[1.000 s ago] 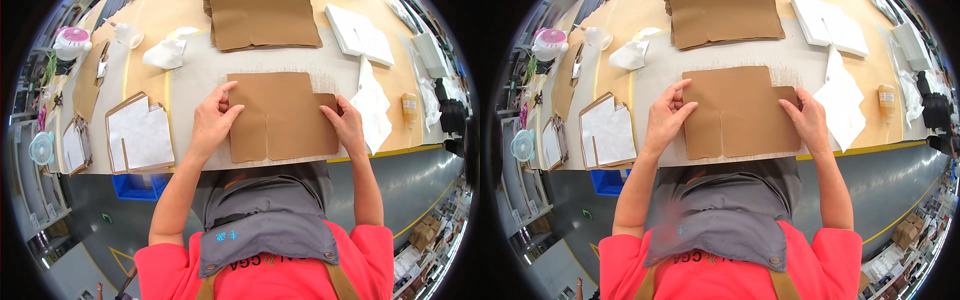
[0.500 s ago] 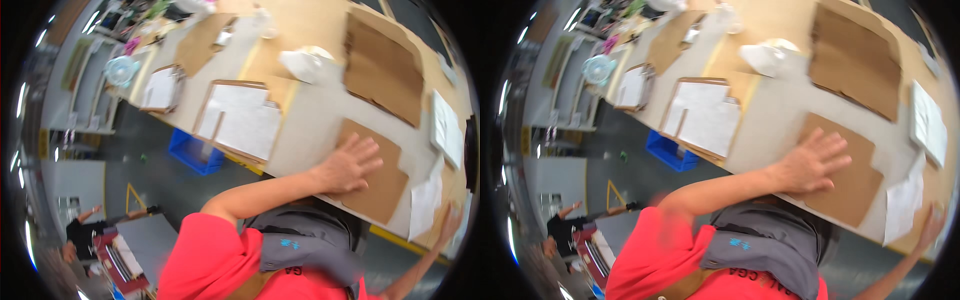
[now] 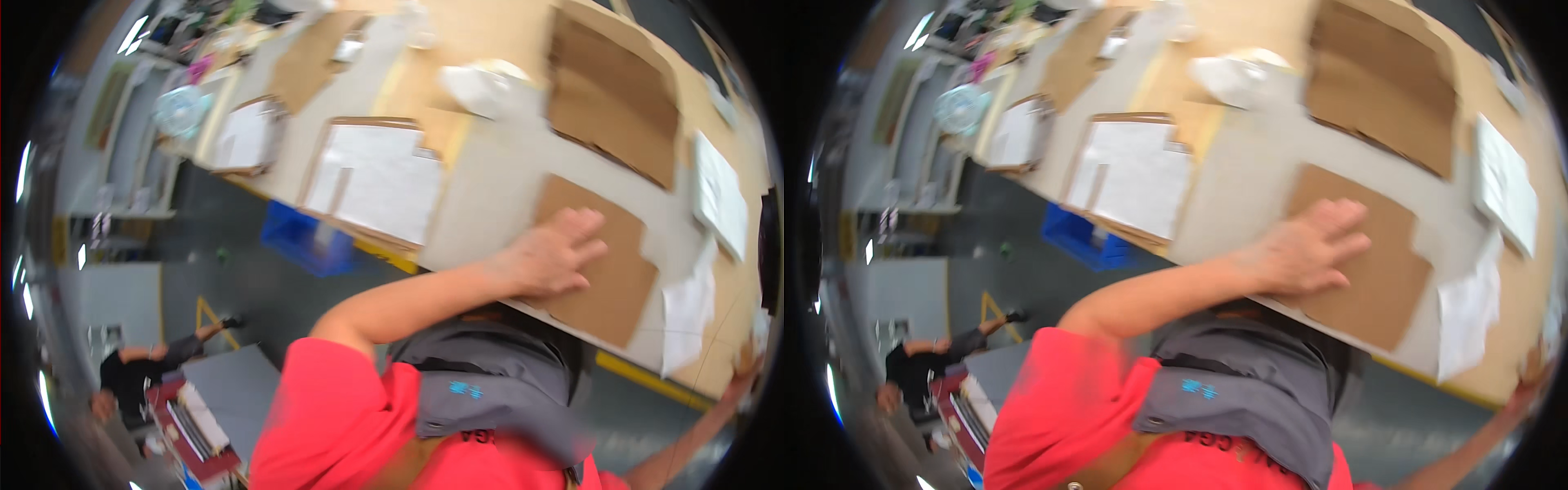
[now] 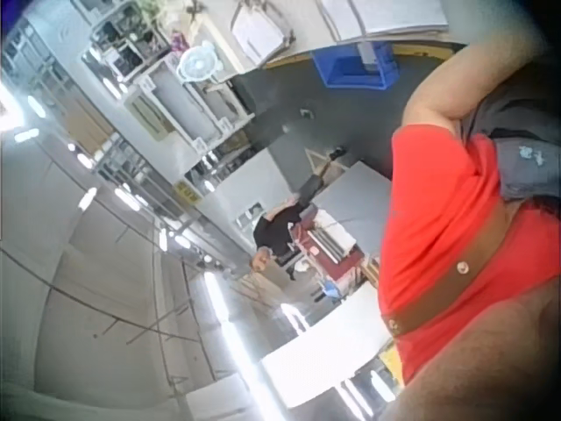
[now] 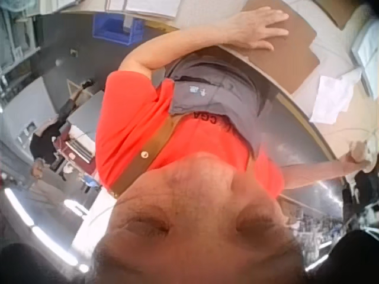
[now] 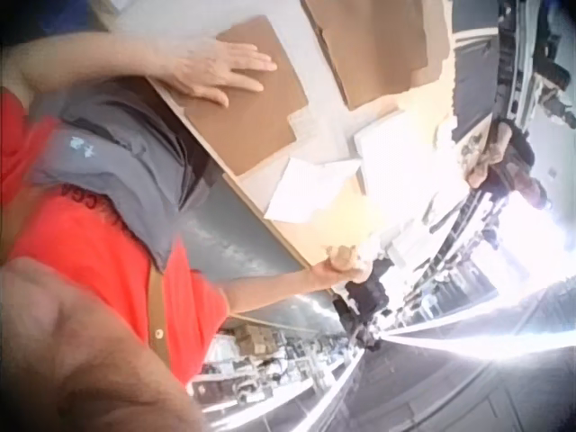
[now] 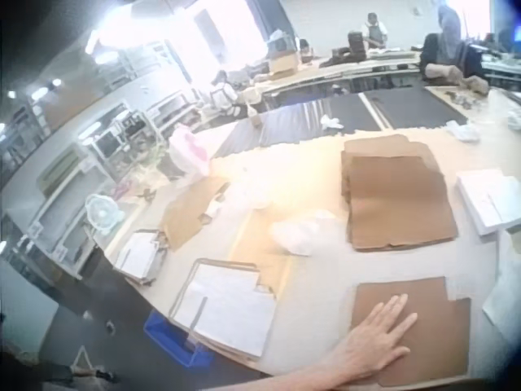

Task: The person applies glue from a squeeze bottle onto brown cardboard pieces and then places white paper sheets on top, pressing them down to adhere. The process is repeated for multiple units on a workbench.

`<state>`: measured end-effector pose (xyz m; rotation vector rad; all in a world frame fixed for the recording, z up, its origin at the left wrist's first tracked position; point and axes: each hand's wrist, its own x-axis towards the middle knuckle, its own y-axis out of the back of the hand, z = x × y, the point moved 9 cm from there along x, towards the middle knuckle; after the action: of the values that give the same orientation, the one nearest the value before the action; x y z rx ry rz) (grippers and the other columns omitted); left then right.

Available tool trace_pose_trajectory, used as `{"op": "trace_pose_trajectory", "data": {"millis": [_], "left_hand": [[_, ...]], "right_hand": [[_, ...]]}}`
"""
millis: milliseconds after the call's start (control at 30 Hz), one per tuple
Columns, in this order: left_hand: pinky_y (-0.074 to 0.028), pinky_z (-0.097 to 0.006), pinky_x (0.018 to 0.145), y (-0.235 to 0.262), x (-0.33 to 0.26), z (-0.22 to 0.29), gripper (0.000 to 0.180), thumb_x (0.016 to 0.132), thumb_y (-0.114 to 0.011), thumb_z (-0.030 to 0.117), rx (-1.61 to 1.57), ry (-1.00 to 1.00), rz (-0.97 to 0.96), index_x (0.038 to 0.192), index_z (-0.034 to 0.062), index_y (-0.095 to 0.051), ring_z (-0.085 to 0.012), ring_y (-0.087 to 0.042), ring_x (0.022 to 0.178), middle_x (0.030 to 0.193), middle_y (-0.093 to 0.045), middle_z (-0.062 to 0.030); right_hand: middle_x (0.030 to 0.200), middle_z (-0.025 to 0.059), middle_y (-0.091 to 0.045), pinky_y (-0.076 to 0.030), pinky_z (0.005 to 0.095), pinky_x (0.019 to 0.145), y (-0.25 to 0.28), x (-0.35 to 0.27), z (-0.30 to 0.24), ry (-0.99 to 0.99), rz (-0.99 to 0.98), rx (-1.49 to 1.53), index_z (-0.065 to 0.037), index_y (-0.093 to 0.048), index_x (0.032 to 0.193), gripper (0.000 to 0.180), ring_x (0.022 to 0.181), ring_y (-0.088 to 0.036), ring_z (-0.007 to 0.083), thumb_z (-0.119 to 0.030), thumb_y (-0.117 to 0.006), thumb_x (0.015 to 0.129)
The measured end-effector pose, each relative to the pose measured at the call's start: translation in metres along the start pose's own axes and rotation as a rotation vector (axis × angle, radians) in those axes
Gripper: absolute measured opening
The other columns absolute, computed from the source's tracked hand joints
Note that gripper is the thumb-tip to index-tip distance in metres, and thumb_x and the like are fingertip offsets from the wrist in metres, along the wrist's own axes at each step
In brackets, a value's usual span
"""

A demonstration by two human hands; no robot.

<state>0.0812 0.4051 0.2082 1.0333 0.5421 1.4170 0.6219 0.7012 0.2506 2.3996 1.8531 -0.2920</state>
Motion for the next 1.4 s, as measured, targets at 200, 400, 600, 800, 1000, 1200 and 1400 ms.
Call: {"op": "trace_pose_trajectory", "data": {"millis": [200, 400, 600, 800, 1000, 1200, 1400], "left_hand": [[-0.039, -0.051, 0.112, 0.027, -0.05, 0.0, 0.047, 0.085, -0.074, 0.024, -0.011, 0.049, 0.069, 0.126, 0.006, -0.06, -0.0374, -0.048, 0.129, 0.138, -0.049, -0.0174], [-0.044, -0.052, 0.107, 0.036, -0.085, -0.01, 0.038, 0.08, -0.081, 0.016, -0.124, 0.136, 0.178, 0.114, 0.0057, -0.068, -0.0319, -0.055, 0.119, 0.12, -0.057, -0.0105], [-0.048, -0.05, 0.106, 0.044, -0.088, -0.014, 0.031, 0.08, -0.079, 0.015, -0.103, 0.163, 0.251, 0.107, 0.0049, -0.068, -0.0294, -0.056, 0.115, 0.109, -0.059, -0.0084], [-0.048, -0.05, 0.105, 0.045, -0.087, -0.016, 0.031, 0.079, -0.079, 0.014, -0.114, 0.186, 0.252, 0.107, 0.0044, -0.069, -0.0293, -0.056, 0.116, 0.11, -0.06, -0.0079], [-0.047, -0.051, 0.104, 0.043, -0.088, -0.02, 0.033, 0.076, -0.082, 0.014, -0.142, 0.209, 0.257, 0.106, 0.0068, -0.072, -0.029, -0.057, 0.116, 0.111, -0.061, -0.0076], [-0.047, -0.051, 0.105, 0.042, -0.088, -0.02, 0.032, 0.077, -0.081, 0.013, -0.148, 0.21, 0.249, 0.107, 0.007, -0.071, -0.0287, -0.057, 0.116, 0.111, -0.061, -0.0076], [-0.047, -0.051, 0.105, 0.042, -0.087, -0.02, 0.032, 0.078, -0.081, 0.013, -0.146, 0.212, 0.239, 0.107, 0.0068, -0.071, -0.0286, -0.057, 0.116, 0.111, -0.06, -0.008]], "right_hand": [[0.154, 0.0159, -0.039, -0.052, 0.0396, 0.101, -0.151, -0.181, 0.005, 0.032, -0.661, 0.434, -0.005, -0.032, 0.15, 0.072, 0.136, -0.046, 0.0301, -0.035, -0.067, 0.094], [0.151, 0.0144, -0.043, -0.054, 0.0379, 0.097, -0.241, -0.248, 0.09, -0.046, -0.603, 0.487, -0.008, -0.034, 0.15, 0.075, 0.135, -0.047, 0.0305, -0.042, -0.068, 0.092], [0.143, 0.0215, -0.049, -0.049, 0.044, 0.103, -0.355, -0.298, 0.089, 0.59, -0.732, -0.003, -0.01, -0.034, 0.143, 0.098, 0.129, -0.053, 0.0317, -0.047, -0.087, 0.071], [0.139, 0.0248, -0.051, -0.051, 0.0444, 0.099, -0.393, -0.315, 0.098, 0.853, -0.942, -0.21, -0.011, -0.03, 0.135, 0.107, 0.12, -0.059, 0.0343, -0.044, -0.096, 0.058], [0.133, 0.024, -0.053, -0.055, 0.0448, 0.094, -0.401, -0.324, 0.1, 0.962, -0.956, -0.152, -0.013, -0.029, 0.133, 0.106, 0.12, -0.06, 0.0374, -0.039, -0.098, 0.056], [0.129, 0.0248, -0.054, -0.056, 0.0479, 0.094, -0.403, -0.327, 0.096, 0.966, -0.993, -0.204, -0.013, -0.031, 0.131, 0.102, 0.119, -0.06, 0.0387, -0.036, -0.098, 0.057], [0.127, 0.0224, -0.059, -0.05, 0.0535, 0.101, -0.389, -0.318, 0.096, 0.967, -0.918, -0.26, -0.009, -0.036, 0.125, 0.098, 0.12, -0.06, 0.0394, -0.053, -0.092, 0.057]]}}
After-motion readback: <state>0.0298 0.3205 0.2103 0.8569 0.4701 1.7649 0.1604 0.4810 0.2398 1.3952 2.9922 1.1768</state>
